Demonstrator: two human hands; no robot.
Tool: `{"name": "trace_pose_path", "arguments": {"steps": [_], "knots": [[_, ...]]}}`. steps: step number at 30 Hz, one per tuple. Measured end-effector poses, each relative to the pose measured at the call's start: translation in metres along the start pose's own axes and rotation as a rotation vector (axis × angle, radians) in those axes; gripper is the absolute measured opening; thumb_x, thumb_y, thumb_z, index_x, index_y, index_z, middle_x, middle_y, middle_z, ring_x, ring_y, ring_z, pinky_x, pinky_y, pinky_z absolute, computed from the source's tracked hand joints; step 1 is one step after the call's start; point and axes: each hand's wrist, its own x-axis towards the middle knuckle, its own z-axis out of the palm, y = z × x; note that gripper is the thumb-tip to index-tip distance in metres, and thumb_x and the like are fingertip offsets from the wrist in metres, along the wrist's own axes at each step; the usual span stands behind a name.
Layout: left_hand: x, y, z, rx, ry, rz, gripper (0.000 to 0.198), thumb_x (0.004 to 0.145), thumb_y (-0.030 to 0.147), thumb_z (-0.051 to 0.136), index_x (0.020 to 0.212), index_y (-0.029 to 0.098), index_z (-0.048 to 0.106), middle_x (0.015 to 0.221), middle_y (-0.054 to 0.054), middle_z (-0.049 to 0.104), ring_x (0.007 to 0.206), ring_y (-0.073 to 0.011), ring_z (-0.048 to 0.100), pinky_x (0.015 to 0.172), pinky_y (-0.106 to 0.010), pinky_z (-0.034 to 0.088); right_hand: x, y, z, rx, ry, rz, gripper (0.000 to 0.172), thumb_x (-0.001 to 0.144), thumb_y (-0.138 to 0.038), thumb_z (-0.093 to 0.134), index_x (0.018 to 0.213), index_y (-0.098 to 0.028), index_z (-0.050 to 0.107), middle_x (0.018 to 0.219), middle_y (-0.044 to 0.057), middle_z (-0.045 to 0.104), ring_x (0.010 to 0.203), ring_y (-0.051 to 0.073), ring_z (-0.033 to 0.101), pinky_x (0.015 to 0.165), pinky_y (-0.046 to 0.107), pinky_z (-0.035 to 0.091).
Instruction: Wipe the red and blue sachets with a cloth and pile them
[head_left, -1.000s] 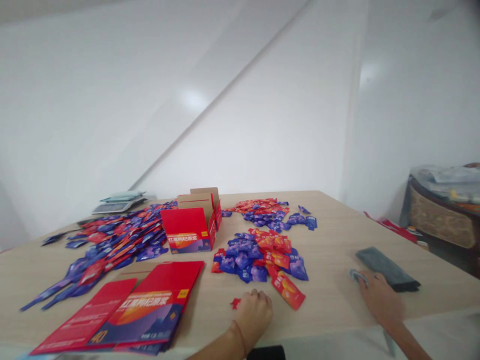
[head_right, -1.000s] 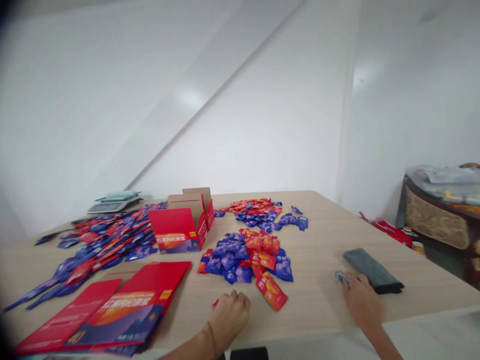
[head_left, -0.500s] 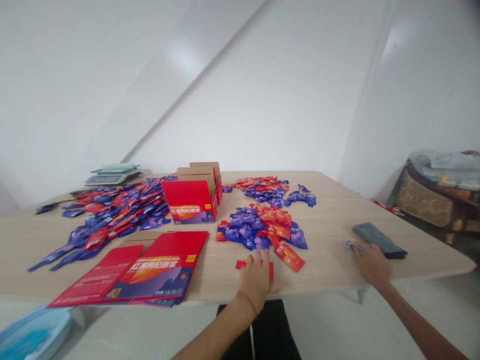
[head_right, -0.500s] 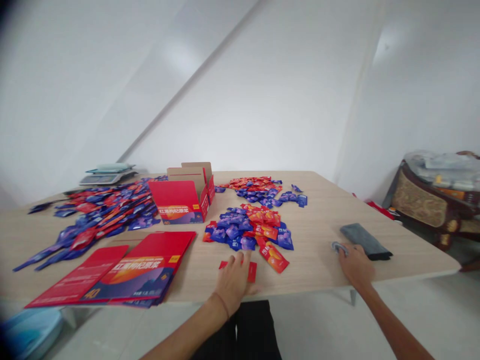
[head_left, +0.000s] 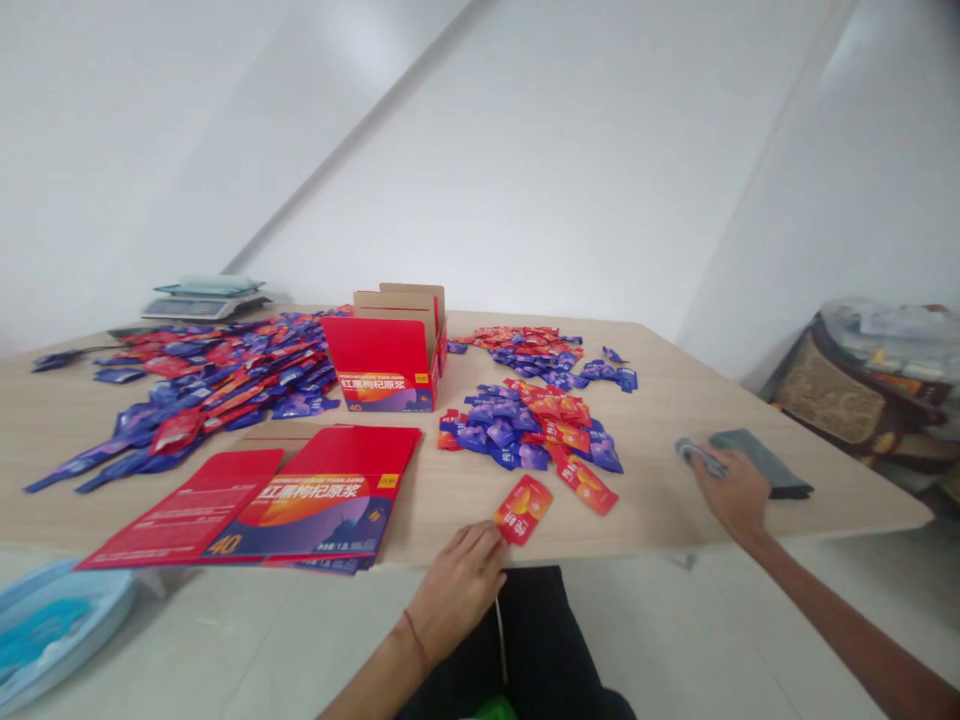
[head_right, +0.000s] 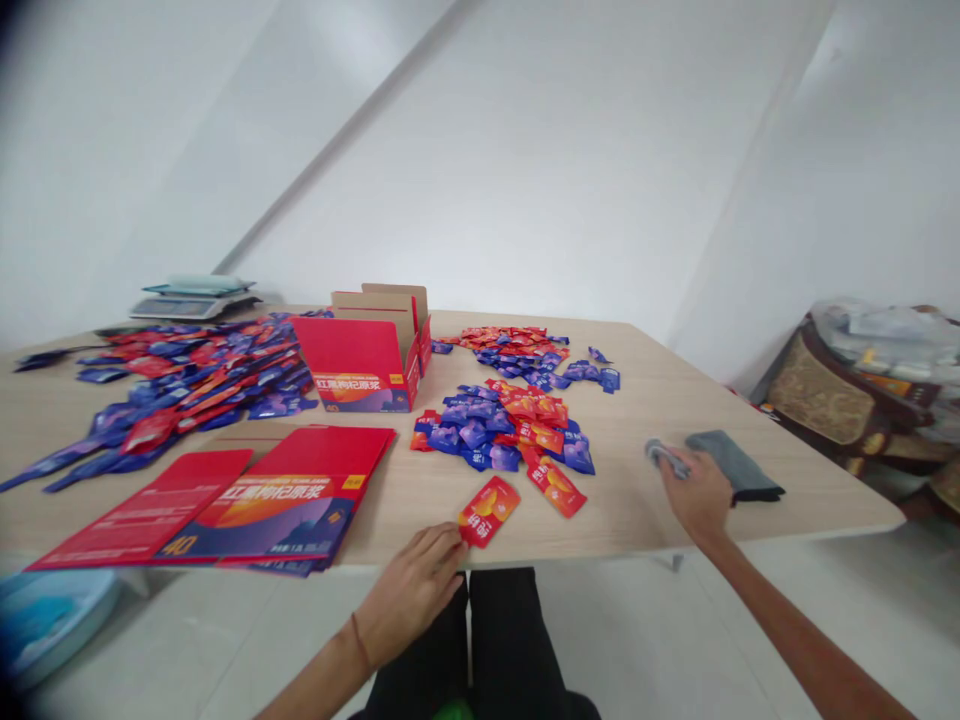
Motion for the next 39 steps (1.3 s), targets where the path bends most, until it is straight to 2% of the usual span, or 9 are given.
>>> {"name": "trace_pose_path", "arguments": {"steps": [6, 10, 13, 16, 20, 26, 32, 35, 39], "knots": [[-0.013, -0.008, 0.011, 0.014, 0.132, 0.070, 0.018, 0.103, 0.014, 0.059, 0.118, 0.016, 0.069, 0.112, -0.011, 0.074, 0.101, -0.0245, 0.073, 0.088, -0.039, 0.063, -0.025, -0.155, -0.055, 0.400, -0.056, -0.409, 0.029, 0.099, -0.041, 0.059, 0.107, -0.023, 0.080, 0.104, 0.007, 0.072, 0.090, 0.019, 0.070, 0.082, 0.032, 0.056], [-0.015, -0.006, 0.002, -0.183, 0.250, -0.056, 0.020, 0.107, 0.017, 0.051, 0.112, 0.019, 0.071, 0.103, -0.007, 0.077, 0.089, -0.0196, 0.076, 0.078, -0.030, 0.064, -0.037, -0.210, -0.085, 0.545, -0.055, -0.508, 0.021, 0.099, -0.033, 0.062, 0.109, -0.025, 0.078, 0.105, 0.005, 0.072, 0.091, 0.017, 0.071, 0.082, 0.031, 0.058], [-0.012, -0.004, -0.011, -0.507, 0.363, -0.403, 0.020, 0.107, 0.026, 0.055, 0.118, 0.021, 0.070, 0.099, -0.004, 0.080, 0.085, -0.0175, 0.078, 0.076, -0.026, 0.064, -0.041, -0.223, -0.096, 0.587, -0.057, -0.511, 0.019, 0.099, -0.031, 0.064, 0.110, -0.026, 0.078, 0.106, 0.005, 0.073, 0.092, 0.018, 0.071, 0.083, 0.033, 0.059], [-0.007, -0.007, -0.020, -0.572, 0.263, -0.576, 0.016, 0.101, 0.025, 0.061, 0.107, 0.021, 0.075, 0.086, -0.002, 0.080, 0.073, -0.0180, 0.076, 0.066, -0.025, 0.061, -0.046, -0.231, -0.094, 0.613, -0.071, -0.523, 0.019, 0.098, -0.031, 0.064, 0.110, -0.027, 0.078, 0.106, 0.006, 0.073, 0.092, 0.019, 0.071, 0.084, 0.034, 0.060], [-0.004, -0.013, -0.021, -0.154, 0.157, -0.424, 0.014, 0.098, 0.019, 0.065, 0.089, 0.020, 0.076, 0.090, -0.007, 0.076, 0.085, -0.0241, 0.072, 0.076, -0.035, 0.060, -0.060, -0.244, -0.076, 0.633, -0.128, -0.555, 0.021, 0.098, -0.029, 0.063, 0.112, -0.026, 0.078, 0.104, 0.006, 0.073, 0.093, 0.019, 0.071, 0.086, 0.034, 0.060], [-0.017, -0.017, -0.008, 0.012, 0.169, 0.044, 0.020, 0.106, 0.019, 0.056, 0.121, 0.017, 0.070, 0.112, -0.010, 0.074, 0.104, -0.0235, 0.069, 0.090, -0.037, 0.061, -0.087, -0.267, -0.051, 0.526, -0.371, -0.533, 0.025, 0.097, -0.028, 0.060, 0.113, -0.027, 0.079, 0.111, 0.007, 0.073, 0.098, 0.020, 0.069, 0.091, 0.034, 0.056], [-0.033, -0.017, 0.008, 0.010, 0.180, 0.063, 0.028, 0.110, 0.017, 0.045, 0.120, 0.014, 0.071, 0.110, -0.012, 0.074, 0.101, -0.0229, 0.071, 0.088, -0.035, 0.063, -0.131, -0.300, -0.031, 0.387, -0.744, -0.634, 0.018, 0.097, -0.026, 0.061, 0.100, -0.026, 0.079, 0.101, 0.004, 0.073, 0.092, 0.018, 0.066, 0.084, 0.030, 0.050], [-0.036, -0.018, 0.011, -0.033, 0.221, 0.047, 0.030, 0.111, 0.020, 0.044, 0.124, 0.016, 0.070, 0.111, -0.012, 0.075, 0.104, -0.0222, 0.071, 0.091, -0.035, 0.063, -0.134, -0.296, -0.019, 0.246, -0.730, -0.720, 0.019, 0.098, -0.024, 0.059, 0.101, -0.025, 0.078, 0.103, 0.005, 0.073, 0.090, 0.018, 0.066, 0.079, 0.029, 0.048], [-0.037, -0.018, 0.015, -0.074, 0.263, 0.022, 0.030, 0.109, 0.019, 0.046, 0.127, 0.018, 0.071, 0.114, -0.011, 0.075, 0.110, -0.0218, 0.071, 0.096, -0.035, 0.063, -0.103, -0.267, -0.004, 0.136, -0.617, -0.645, 0.027, 0.101, -0.017, 0.051, 0.106, -0.020, 0.078, 0.107, 0.008, 0.074, 0.090, 0.020, 0.067, 0.077, 0.030, 0.046]]}}
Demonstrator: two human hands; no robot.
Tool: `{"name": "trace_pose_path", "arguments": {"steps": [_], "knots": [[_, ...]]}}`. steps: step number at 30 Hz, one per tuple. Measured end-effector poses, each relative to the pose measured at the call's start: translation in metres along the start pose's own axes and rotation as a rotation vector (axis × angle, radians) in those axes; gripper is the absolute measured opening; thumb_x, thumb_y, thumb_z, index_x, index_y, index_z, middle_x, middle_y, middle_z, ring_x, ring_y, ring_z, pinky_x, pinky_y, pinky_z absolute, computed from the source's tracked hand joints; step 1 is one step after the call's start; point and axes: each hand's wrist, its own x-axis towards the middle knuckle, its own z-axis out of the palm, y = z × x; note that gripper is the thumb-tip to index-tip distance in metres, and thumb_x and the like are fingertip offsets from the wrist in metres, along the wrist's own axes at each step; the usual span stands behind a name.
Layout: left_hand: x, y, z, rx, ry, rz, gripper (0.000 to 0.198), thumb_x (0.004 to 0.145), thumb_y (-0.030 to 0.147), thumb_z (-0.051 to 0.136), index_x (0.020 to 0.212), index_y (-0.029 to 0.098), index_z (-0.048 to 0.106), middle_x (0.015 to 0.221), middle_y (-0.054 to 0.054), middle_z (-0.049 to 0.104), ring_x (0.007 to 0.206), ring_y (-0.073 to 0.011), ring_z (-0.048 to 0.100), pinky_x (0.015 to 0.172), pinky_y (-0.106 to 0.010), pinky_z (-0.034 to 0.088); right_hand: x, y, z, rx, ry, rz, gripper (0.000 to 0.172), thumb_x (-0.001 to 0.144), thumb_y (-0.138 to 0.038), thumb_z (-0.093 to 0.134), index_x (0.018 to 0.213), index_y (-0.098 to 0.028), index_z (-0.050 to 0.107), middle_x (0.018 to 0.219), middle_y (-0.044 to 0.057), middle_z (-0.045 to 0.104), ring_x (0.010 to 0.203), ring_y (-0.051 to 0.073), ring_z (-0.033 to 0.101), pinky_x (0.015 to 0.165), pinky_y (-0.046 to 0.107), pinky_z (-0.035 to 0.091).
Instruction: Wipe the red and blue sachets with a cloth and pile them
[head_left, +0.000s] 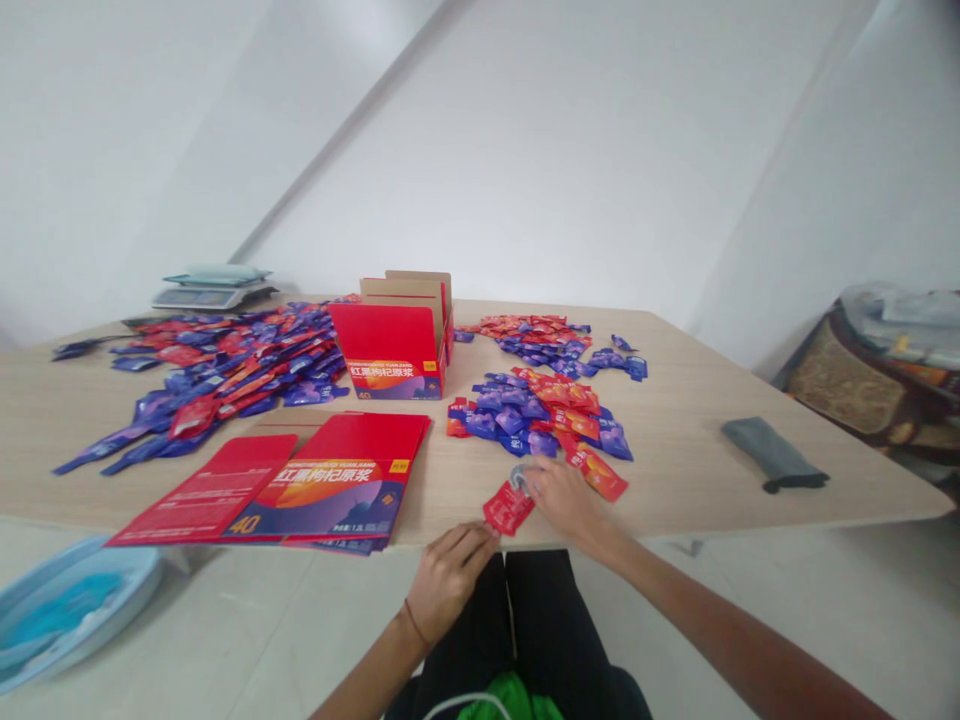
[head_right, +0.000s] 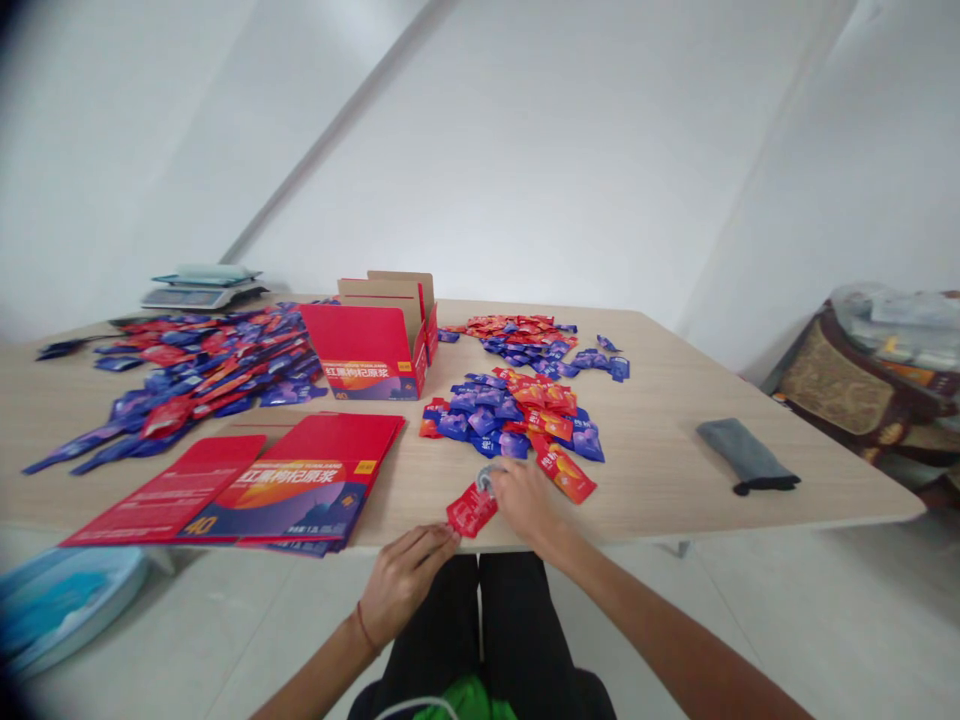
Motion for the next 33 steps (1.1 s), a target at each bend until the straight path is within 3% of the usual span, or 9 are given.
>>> {"name": "trace_pose_path", "arguments": {"steps": [3, 5, 9, 12, 15, 19, 27, 33], "knots": [[-0.001, 0.000, 0.002, -0.012, 0.014, -0.019, 0.029, 0.108, 0.017, 0.048, 0.124, 0.018, 0.072, 0.113, -0.011, 0.076, 0.109, -0.0223, 0.071, 0.095, -0.035, 0.063, 0.003, 0.023, -0.012, -0.007, 0.026, 0.051, 0.026, 0.103, -0.022, 0.052, 0.106, -0.021, 0.079, 0.099, 0.007, 0.073, 0.086, 0.021, 0.067, 0.073, 0.029, 0.045], [-0.001, 0.001, 0.003, -0.014, 0.024, -0.027, 0.029, 0.108, 0.015, 0.047, 0.124, 0.018, 0.072, 0.114, -0.010, 0.076, 0.110, -0.0223, 0.071, 0.095, -0.035, 0.063, 0.001, 0.020, -0.019, 0.008, 0.065, 0.066, 0.027, 0.104, -0.026, 0.052, 0.112, -0.023, 0.078, 0.104, 0.006, 0.073, 0.088, 0.020, 0.067, 0.074, 0.029, 0.045], [0.001, 0.002, 0.002, -0.029, 0.016, -0.032, 0.028, 0.108, 0.015, 0.048, 0.124, 0.018, 0.071, 0.114, -0.009, 0.076, 0.109, -0.0221, 0.070, 0.095, -0.035, 0.062, -0.008, -0.020, -0.023, 0.138, 0.117, -0.042, 0.026, 0.105, -0.027, 0.051, 0.114, -0.025, 0.076, 0.111, 0.004, 0.072, 0.093, 0.019, 0.067, 0.080, 0.029, 0.046], [0.002, 0.003, 0.002, -0.024, 0.016, -0.048, 0.025, 0.108, 0.016, 0.050, 0.120, 0.018, 0.072, 0.109, -0.008, 0.076, 0.100, -0.0214, 0.071, 0.088, -0.034, 0.063, -0.012, -0.049, -0.016, 0.152, -0.010, -0.158, 0.022, 0.102, -0.023, 0.054, 0.101, -0.024, 0.076, 0.100, 0.003, 0.072, 0.088, 0.017, 0.065, 0.077, 0.028, 0.044], [0.002, 0.004, 0.001, -0.023, 0.016, -0.046, 0.024, 0.109, 0.017, 0.051, 0.119, 0.019, 0.073, 0.108, -0.008, 0.077, 0.100, -0.0215, 0.072, 0.088, -0.034, 0.063, -0.010, -0.055, -0.006, 0.087, -0.123, -0.207, 0.021, 0.100, -0.021, 0.055, 0.095, -0.022, 0.075, 0.096, 0.004, 0.071, 0.085, 0.017, 0.063, 0.073, 0.028, 0.042], [0.003, 0.003, -0.001, -0.043, 0.011, -0.023, 0.028, 0.108, 0.014, 0.049, 0.125, 0.018, 0.071, 0.115, -0.009, 0.076, 0.109, -0.0215, 0.071, 0.096, -0.035, 0.062, 0.000, -0.038, 0.000, 0.016, -0.135, -0.168, 0.024, 0.101, -0.018, 0.052, 0.097, -0.019, 0.075, 0.101, 0.007, 0.073, 0.085, 0.018, 0.063, 0.074, 0.029, 0.042], [0.004, 0.003, 0.002, -0.041, 0.073, -0.014, 0.025, 0.107, 0.015, 0.052, 0.122, 0.017, 0.073, 0.109, -0.008, 0.077, 0.106, -0.0211, 0.072, 0.092, -0.034, 0.063, 0.015, -0.004, 0.000, -0.052, -0.147, -0.054, 0.032, 0.103, -0.018, 0.046, 0.105, -0.020, 0.078, 0.111, 0.007, 0.075, 0.098, 0.020, 0.067, 0.081, 0.031, 0.044], [0.004, 0.005, 0.002, -0.045, 0.096, -0.030, 0.025, 0.105, 0.012, 0.055, 0.121, 0.016, 0.073, 0.110, -0.009, 0.077, 0.107, -0.0225, 0.072, 0.093, -0.035, 0.063, 0.019, 0.021, -0.007, -0.114, -0.176, 0.077, 0.035, 0.102, -0.019, 0.045, 0.108, -0.021, 0.080, 0.117, 0.010, 0.074, 0.095, 0.022, 0.069, 0.079, 0.032, 0.045]]}}
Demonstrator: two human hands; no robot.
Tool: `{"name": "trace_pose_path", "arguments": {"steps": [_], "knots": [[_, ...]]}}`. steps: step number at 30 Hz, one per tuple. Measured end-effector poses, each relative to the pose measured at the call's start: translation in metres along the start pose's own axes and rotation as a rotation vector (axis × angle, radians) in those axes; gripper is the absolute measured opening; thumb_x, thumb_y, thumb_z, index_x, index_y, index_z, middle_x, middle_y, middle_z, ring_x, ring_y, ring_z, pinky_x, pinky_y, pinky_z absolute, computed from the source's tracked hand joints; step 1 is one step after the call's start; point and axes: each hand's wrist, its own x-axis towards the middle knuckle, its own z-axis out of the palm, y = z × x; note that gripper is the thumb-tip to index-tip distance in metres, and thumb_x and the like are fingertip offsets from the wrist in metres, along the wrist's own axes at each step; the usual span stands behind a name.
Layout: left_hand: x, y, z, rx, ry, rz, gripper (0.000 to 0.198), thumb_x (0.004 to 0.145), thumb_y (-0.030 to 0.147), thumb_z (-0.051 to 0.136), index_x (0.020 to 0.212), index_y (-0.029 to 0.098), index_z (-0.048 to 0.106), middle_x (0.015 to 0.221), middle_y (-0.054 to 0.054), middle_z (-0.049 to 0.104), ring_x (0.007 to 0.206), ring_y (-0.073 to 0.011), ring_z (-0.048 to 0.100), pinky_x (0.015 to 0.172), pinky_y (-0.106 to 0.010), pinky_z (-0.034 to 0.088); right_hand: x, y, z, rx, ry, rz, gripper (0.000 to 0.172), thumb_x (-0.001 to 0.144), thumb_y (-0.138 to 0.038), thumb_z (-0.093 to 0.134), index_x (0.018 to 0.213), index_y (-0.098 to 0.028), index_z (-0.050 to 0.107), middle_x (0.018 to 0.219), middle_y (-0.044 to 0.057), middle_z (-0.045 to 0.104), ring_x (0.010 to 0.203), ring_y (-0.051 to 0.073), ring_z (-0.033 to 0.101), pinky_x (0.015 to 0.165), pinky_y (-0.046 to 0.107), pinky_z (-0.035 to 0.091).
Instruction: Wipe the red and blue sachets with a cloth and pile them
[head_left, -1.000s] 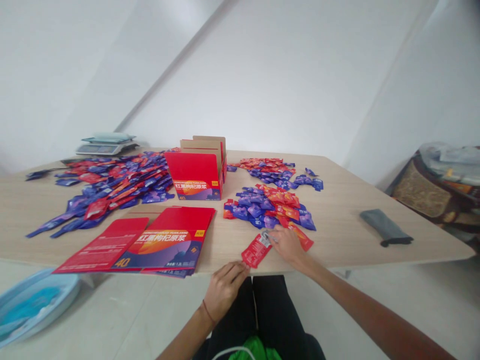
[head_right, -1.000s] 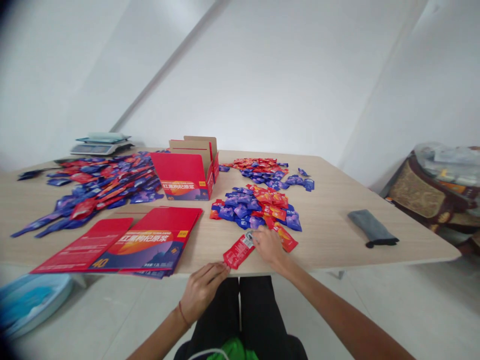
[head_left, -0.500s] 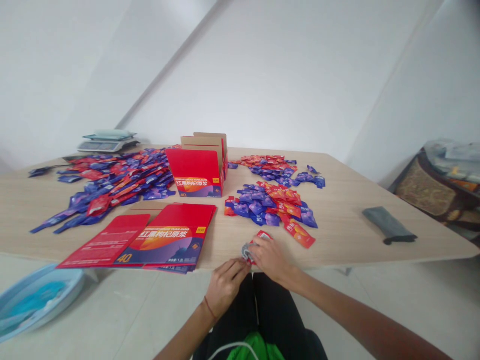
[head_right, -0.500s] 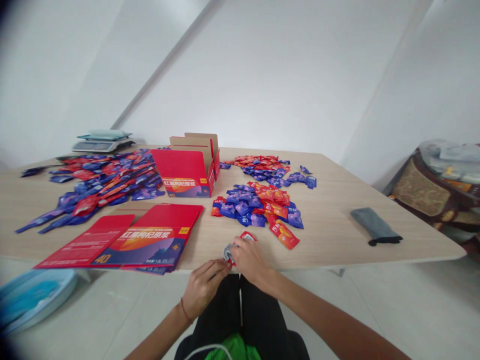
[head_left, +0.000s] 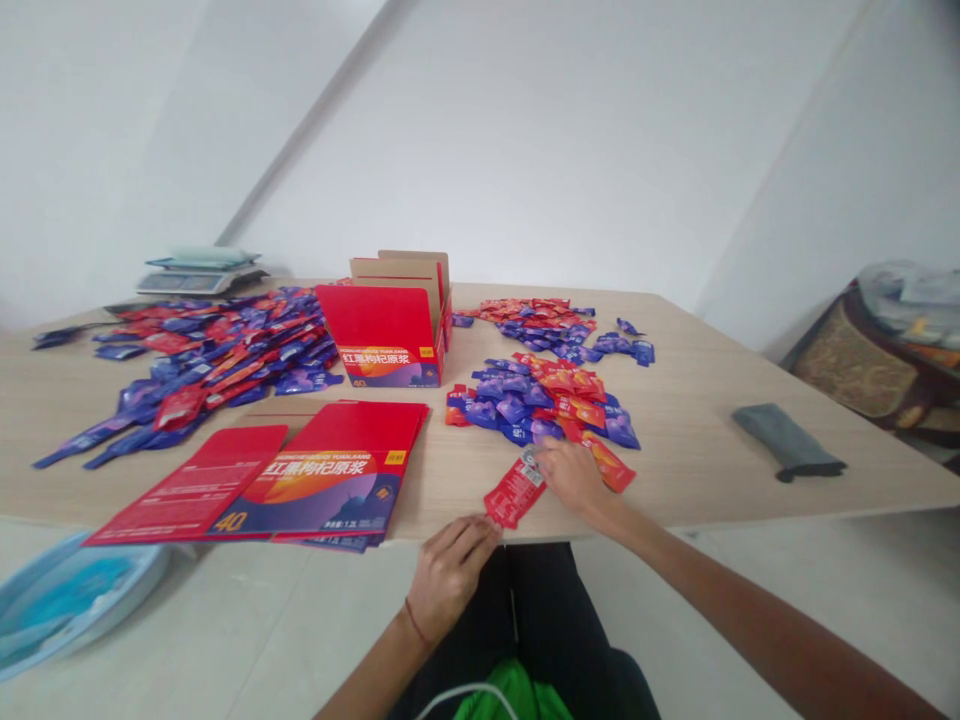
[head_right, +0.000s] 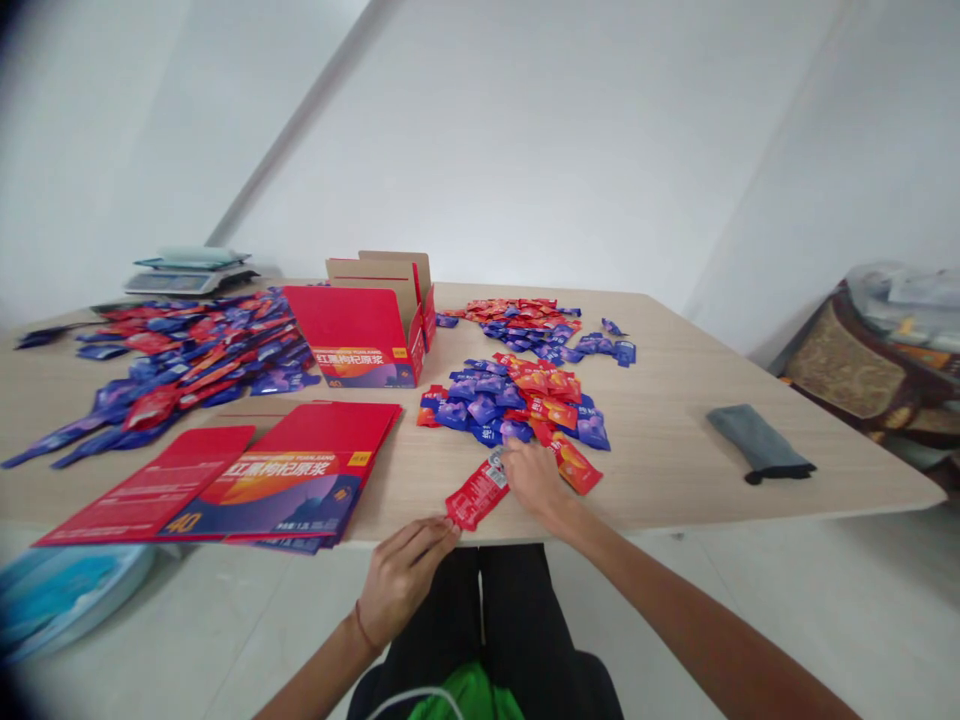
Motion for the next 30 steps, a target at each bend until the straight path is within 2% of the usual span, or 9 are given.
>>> {"name": "trace_pose_path", "arguments": {"steps": [2, 5, 7, 9, 14, 17, 22, 26, 30], "knots": [[0.001, 0.001, 0.000, 0.009, -0.007, -0.004, 0.025, 0.104, 0.010, 0.056, 0.121, 0.017, 0.073, 0.110, -0.009, 0.077, 0.106, -0.0227, 0.072, 0.093, -0.036, 0.063, -0.007, 0.009, -0.005, 0.024, 0.092, 0.015, 0.033, 0.103, -0.024, 0.047, 0.112, -0.024, 0.080, 0.112, 0.008, 0.074, 0.091, 0.021, 0.069, 0.076, 0.031, 0.046], [0.003, 0.005, 0.002, 0.015, 0.001, -0.039, 0.022, 0.101, 0.008, 0.062, 0.118, 0.017, 0.074, 0.105, -0.007, 0.077, 0.102, -0.0223, 0.072, 0.091, -0.036, 0.063, -0.022, 0.024, -0.009, 0.091, 0.360, 0.051, 0.031, 0.104, -0.030, 0.050, 0.118, -0.025, 0.078, 0.109, 0.007, 0.073, 0.090, 0.019, 0.069, 0.076, 0.030, 0.048], [0.004, 0.007, 0.003, 0.011, 0.020, -0.063, 0.018, 0.099, 0.009, 0.066, 0.113, 0.016, 0.075, 0.102, -0.006, 0.077, 0.100, -0.0215, 0.072, 0.089, -0.035, 0.063, -0.032, 0.033, -0.004, 0.151, 0.535, 0.053, 0.030, 0.103, -0.030, 0.053, 0.117, -0.024, 0.078, 0.109, 0.008, 0.073, 0.092, 0.019, 0.069, 0.079, 0.029, 0.050], [0.004, 0.009, 0.004, 0.005, 0.031, -0.083, 0.016, 0.099, 0.009, 0.069, 0.111, 0.017, 0.075, 0.102, -0.006, 0.077, 0.100, -0.0206, 0.073, 0.090, -0.034, 0.063, -0.041, 0.038, 0.007, 0.211, 0.633, 0.025, 0.027, 0.102, -0.030, 0.056, 0.113, -0.023, 0.079, 0.107, 0.008, 0.074, 0.095, 0.018, 0.070, 0.083, 0.029, 0.052], [0.001, 0.010, 0.007, -0.022, 0.069, -0.115, 0.022, 0.096, 0.006, 0.072, 0.115, 0.016, 0.076, 0.106, -0.005, 0.079, 0.108, -0.0197, 0.073, 0.099, -0.033, 0.063, -0.053, 0.036, 0.043, 0.271, 0.657, 0.002, 0.021, 0.100, -0.027, 0.060, 0.106, -0.023, 0.080, 0.098, 0.005, 0.074, 0.087, 0.017, 0.071, 0.078, 0.030, 0.056], [-0.002, 0.009, 0.011, -0.017, 0.111, -0.122, 0.023, 0.093, 0.004, 0.074, 0.113, 0.014, 0.077, 0.105, -0.005, 0.080, 0.106, -0.0194, 0.074, 0.098, -0.034, 0.064, -0.055, 0.034, 0.053, 0.312, 0.660, 0.031, 0.020, 0.098, -0.026, 0.062, 0.107, -0.022, 0.079, 0.097, 0.005, 0.075, 0.084, 0.017, 0.072, 0.075, 0.029, 0.057], [0.000, 0.008, 0.017, 0.027, 0.162, -0.140, 0.018, 0.091, 0.003, 0.077, 0.104, 0.016, 0.080, 0.098, -0.003, 0.082, 0.094, -0.0176, 0.077, 0.091, -0.033, 0.067, -0.055, 0.035, 0.050, 0.351, 0.639, 0.093, 0.017, 0.097, -0.024, 0.065, 0.109, -0.022, 0.077, 0.100, 0.005, 0.074, 0.083, 0.016, 0.072, 0.074, 0.028, 0.056], [0.001, 0.007, 0.016, 0.057, 0.140, -0.146, 0.012, 0.089, 0.006, 0.079, 0.098, 0.016, 0.080, 0.092, -0.003, 0.082, 0.088, -0.0176, 0.079, 0.088, -0.031, 0.069, -0.055, 0.033, 0.045, 0.342, 0.633, 0.099, 0.017, 0.096, -0.022, 0.066, 0.110, -0.022, 0.077, 0.099, 0.004, 0.074, 0.083, 0.015, 0.072, 0.071, 0.027, 0.055], [-0.002, 0.006, 0.015, 0.080, 0.100, -0.168, 0.016, 0.086, 0.007, 0.083, 0.096, 0.019, 0.081, 0.090, -0.001, 0.082, 0.083, -0.0181, 0.080, 0.086, -0.033, 0.070, -0.055, 0.032, 0.042, 0.335, 0.634, 0.098, 0.017, 0.095, -0.020, 0.069, 0.110, -0.021, 0.076, 0.099, 0.004, 0.073, 0.083, 0.014, 0.072, 0.072, 0.026, 0.055]]}}
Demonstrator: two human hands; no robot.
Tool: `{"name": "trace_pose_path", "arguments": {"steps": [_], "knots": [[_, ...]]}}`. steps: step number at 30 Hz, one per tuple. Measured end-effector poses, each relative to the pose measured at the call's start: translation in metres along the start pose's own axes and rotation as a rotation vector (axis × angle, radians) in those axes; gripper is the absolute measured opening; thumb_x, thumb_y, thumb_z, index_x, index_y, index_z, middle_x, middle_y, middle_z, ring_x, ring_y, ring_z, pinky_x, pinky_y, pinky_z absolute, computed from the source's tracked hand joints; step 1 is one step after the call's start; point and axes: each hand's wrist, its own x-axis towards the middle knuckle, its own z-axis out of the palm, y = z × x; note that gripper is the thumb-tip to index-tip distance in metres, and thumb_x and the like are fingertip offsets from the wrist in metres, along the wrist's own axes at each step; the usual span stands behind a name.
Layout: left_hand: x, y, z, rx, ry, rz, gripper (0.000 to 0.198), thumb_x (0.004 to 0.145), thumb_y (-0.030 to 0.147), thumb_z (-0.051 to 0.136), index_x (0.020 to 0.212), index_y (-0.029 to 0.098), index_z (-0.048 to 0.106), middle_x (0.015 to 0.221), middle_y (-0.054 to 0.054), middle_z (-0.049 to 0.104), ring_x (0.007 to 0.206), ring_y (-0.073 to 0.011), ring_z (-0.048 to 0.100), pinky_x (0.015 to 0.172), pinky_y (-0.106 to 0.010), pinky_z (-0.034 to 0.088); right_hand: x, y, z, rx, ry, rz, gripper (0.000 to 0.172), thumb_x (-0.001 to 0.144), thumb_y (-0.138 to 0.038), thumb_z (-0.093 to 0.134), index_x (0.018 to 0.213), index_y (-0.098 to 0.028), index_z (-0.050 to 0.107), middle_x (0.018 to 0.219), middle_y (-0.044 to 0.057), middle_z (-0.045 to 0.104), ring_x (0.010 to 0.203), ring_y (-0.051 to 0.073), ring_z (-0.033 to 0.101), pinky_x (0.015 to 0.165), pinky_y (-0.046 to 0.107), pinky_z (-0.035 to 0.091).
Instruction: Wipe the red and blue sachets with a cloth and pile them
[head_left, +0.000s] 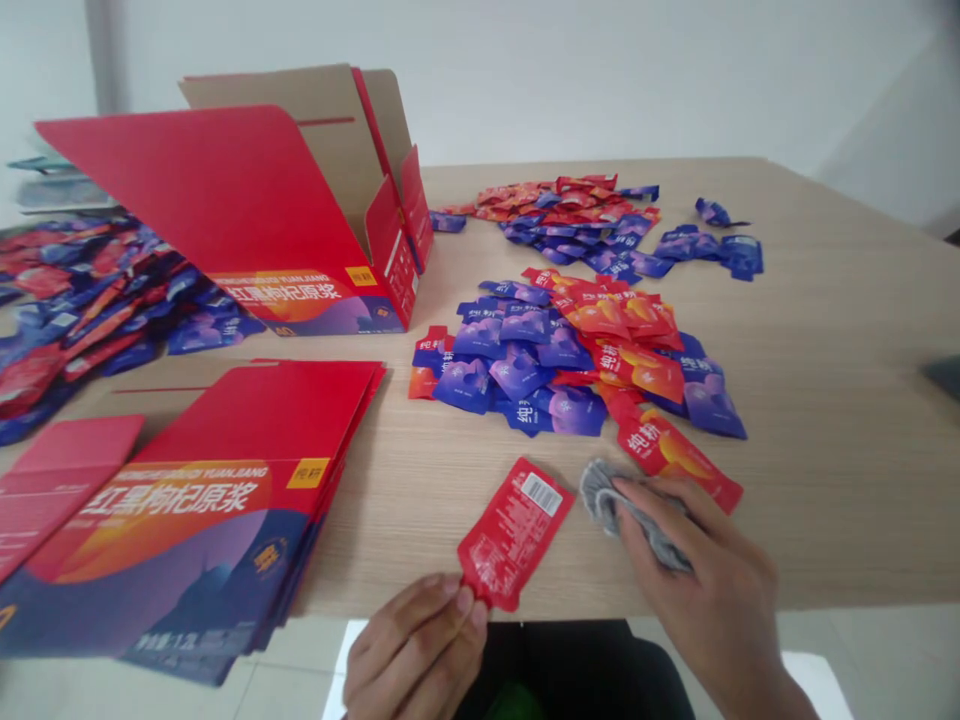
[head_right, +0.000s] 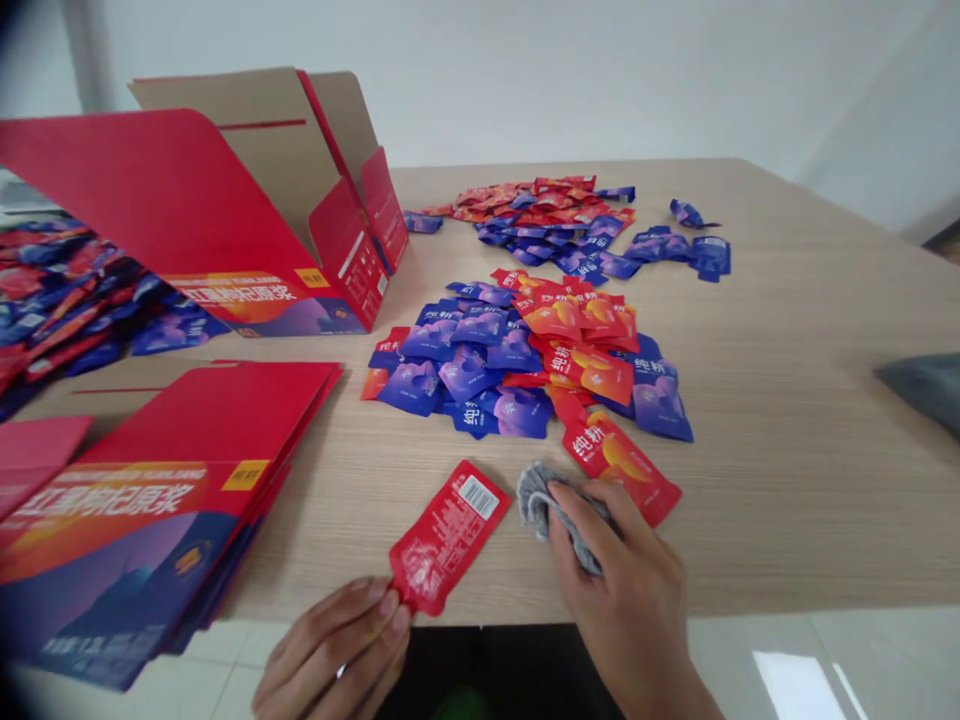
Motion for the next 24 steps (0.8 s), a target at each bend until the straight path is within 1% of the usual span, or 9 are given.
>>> {"name": "trace_pose_path", "arguments": {"steps": [3, 6, 11, 15, 18, 24], "knots": [[-0.0032, 0.0000, -0.0007, 0.011, -0.014, -0.006, 0.018, 0.083, 0.007, 0.085, 0.096, 0.020, 0.081, 0.089, 0.000, 0.082, 0.082, -0.0180, 0.080, 0.087, -0.032, 0.070, 0.0000, -0.0002, -0.0008, -0.013, -0.006, -0.004, 0.017, 0.095, -0.020, 0.069, 0.111, -0.022, 0.076, 0.100, 0.004, 0.073, 0.084, 0.014, 0.072, 0.074, 0.027, 0.055], [-0.0049, 0.0003, -0.0016, 0.024, -0.019, -0.018, 0.021, 0.082, 0.008, 0.086, 0.098, 0.021, 0.081, 0.089, 0.001, 0.082, 0.081, -0.0175, 0.080, 0.088, -0.031, 0.070, -0.0006, -0.0007, -0.0011, -0.035, -0.008, 0.005, 0.018, 0.096, -0.021, 0.069, 0.112, -0.023, 0.075, 0.102, 0.004, 0.074, 0.085, 0.015, 0.073, 0.072, 0.028, 0.056], [-0.0057, -0.0004, -0.0030, 0.008, -0.047, -0.019, 0.018, 0.085, 0.008, 0.083, 0.098, 0.020, 0.081, 0.089, 0.000, 0.082, 0.081, -0.0191, 0.080, 0.085, -0.033, 0.071, -0.0012, -0.0027, -0.0009, -0.014, -0.012, 0.038, 0.018, 0.097, -0.026, 0.067, 0.113, -0.028, 0.075, 0.100, 0.005, 0.075, 0.083, 0.018, 0.073, 0.070, 0.033, 0.058], [-0.0068, -0.0013, -0.0037, 0.007, -0.062, -0.006, 0.021, 0.086, 0.009, 0.082, 0.103, 0.022, 0.081, 0.090, 0.000, 0.082, 0.081, -0.0196, 0.080, 0.084, -0.034, 0.071, -0.0005, -0.0033, -0.0009, -0.003, -0.009, 0.050, 0.021, 0.096, -0.026, 0.067, 0.114, -0.030, 0.075, 0.101, 0.005, 0.076, 0.084, 0.019, 0.074, 0.072, 0.034, 0.060], [-0.0071, -0.0008, -0.0037, 0.010, -0.059, -0.023, 0.023, 0.085, 0.009, 0.083, 0.104, 0.023, 0.080, 0.091, 0.001, 0.082, 0.083, -0.0192, 0.080, 0.086, -0.034, 0.071, 0.0002, -0.0031, -0.0011, -0.002, -0.006, 0.044, 0.020, 0.095, -0.025, 0.068, 0.113, -0.029, 0.076, 0.100, 0.004, 0.075, 0.083, 0.019, 0.073, 0.070, 0.033, 0.059], [-0.0057, 0.0012, -0.0014, 0.002, -0.034, -0.028, 0.013, 0.089, 0.009, 0.080, 0.096, 0.020, 0.080, 0.089, 0.000, 0.082, 0.083, -0.0178, 0.079, 0.088, -0.034, 0.070, 0.0005, -0.0028, -0.0008, 0.001, 0.001, 0.047, 0.019, 0.095, -0.025, 0.068, 0.112, -0.028, 0.076, 0.099, 0.004, 0.075, 0.082, 0.019, 0.073, 0.067, 0.032, 0.057]]}}
